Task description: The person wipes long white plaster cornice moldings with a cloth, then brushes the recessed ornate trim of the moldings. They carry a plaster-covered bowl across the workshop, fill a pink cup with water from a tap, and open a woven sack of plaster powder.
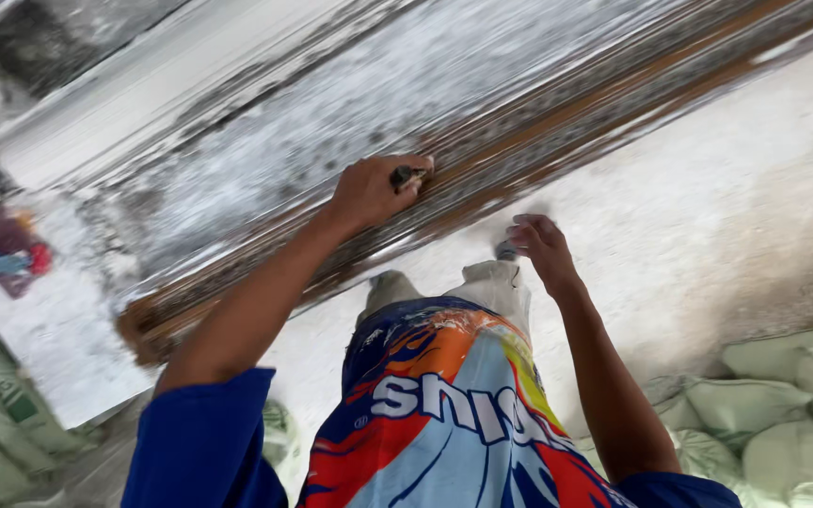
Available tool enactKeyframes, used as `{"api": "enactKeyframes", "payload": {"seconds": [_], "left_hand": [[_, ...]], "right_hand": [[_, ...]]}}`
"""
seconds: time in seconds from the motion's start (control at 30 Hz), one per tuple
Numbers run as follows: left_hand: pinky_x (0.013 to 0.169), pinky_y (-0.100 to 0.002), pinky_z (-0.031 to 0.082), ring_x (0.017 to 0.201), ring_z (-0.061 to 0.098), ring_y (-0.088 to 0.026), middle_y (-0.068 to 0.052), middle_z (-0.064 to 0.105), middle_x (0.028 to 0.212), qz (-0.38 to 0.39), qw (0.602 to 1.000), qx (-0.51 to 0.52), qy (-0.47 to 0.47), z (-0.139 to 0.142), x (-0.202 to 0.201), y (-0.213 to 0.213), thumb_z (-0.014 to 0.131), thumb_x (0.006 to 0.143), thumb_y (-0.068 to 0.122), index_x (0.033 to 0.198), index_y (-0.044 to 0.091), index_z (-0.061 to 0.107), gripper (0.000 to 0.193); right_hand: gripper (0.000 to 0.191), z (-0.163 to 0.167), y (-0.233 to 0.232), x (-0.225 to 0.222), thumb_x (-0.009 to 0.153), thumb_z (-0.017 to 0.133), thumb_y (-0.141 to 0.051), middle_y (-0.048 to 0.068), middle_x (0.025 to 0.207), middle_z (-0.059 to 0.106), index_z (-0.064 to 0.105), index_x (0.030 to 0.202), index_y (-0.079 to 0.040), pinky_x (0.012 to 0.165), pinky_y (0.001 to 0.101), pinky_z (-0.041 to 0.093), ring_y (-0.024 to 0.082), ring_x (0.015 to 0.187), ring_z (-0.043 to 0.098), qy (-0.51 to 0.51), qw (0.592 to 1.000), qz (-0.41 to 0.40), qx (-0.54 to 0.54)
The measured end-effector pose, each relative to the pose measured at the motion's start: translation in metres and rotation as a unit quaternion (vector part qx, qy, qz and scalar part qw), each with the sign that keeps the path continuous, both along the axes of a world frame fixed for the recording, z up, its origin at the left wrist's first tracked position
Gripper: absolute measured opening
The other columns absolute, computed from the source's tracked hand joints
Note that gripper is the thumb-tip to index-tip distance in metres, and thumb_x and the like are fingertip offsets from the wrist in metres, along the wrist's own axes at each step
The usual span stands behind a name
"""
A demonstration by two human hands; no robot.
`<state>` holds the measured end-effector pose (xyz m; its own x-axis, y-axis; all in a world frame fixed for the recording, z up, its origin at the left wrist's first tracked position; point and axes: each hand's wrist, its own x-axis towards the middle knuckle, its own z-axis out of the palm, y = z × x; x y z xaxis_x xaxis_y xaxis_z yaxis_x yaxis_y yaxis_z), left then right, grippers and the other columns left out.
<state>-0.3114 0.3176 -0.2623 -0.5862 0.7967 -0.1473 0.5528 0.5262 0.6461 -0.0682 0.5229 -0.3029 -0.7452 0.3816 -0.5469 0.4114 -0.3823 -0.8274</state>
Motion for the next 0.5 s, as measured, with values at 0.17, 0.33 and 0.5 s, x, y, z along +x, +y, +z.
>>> {"api": "enactKeyframes", "payload": {"seconds": [0.17, 0.33, 0.5], "left_hand": [[0.063, -0.047, 0.056, 0.073, 0.071, -0.033, -0.007, 0.078, 0.095, -0.012, 0.999, -0.002, 0.051, -0.001, 0.003, -0.134, 0.071, 0.092, 0.035, 0.124, 0.036, 0.074, 0.032], [0.065, -0.045, 0.056, 0.075, 0.072, -0.027, -0.006, 0.077, 0.096, 0.016, 0.991, -0.131, -0.02, 0.01, -0.009, -0.237, 0.072, 0.093, 0.038, 0.126, 0.038, 0.073, 0.033], [0.074, -0.044, 0.057, 0.087, 0.073, -0.026, -0.003, 0.077, 0.113, 0.044, 0.996, -0.07, 0.034, 0.004, -0.01, -0.341, 0.074, 0.094, 0.036, 0.127, 0.035, 0.073, 0.033]], "right_hand": [[0.034, 0.004, -0.108, -0.018, 0.107, 0.055, -0.031, 0.008, 0.108, 0.072, 0.059, 0.127, -0.003, 0.086, 0.0339, 0.056, 0.017, 0.096, 0.069, -0.015, 0.996, 0.086, -0.002], [0.038, 0.01, -0.169, -0.032, 0.105, 0.053, -0.035, 0.006, 0.11, 0.07, 0.058, 0.129, -0.006, 0.086, 0.0334, 0.057, 0.016, 0.1, 0.068, -0.076, 0.991, 0.1, -0.051], [0.039, 0.004, -0.202, -0.038, 0.106, 0.052, -0.039, 0.006, 0.11, 0.07, 0.06, 0.128, -0.007, 0.083, 0.0338, 0.054, 0.017, 0.098, 0.067, -0.112, 0.981, 0.148, -0.046]]}}
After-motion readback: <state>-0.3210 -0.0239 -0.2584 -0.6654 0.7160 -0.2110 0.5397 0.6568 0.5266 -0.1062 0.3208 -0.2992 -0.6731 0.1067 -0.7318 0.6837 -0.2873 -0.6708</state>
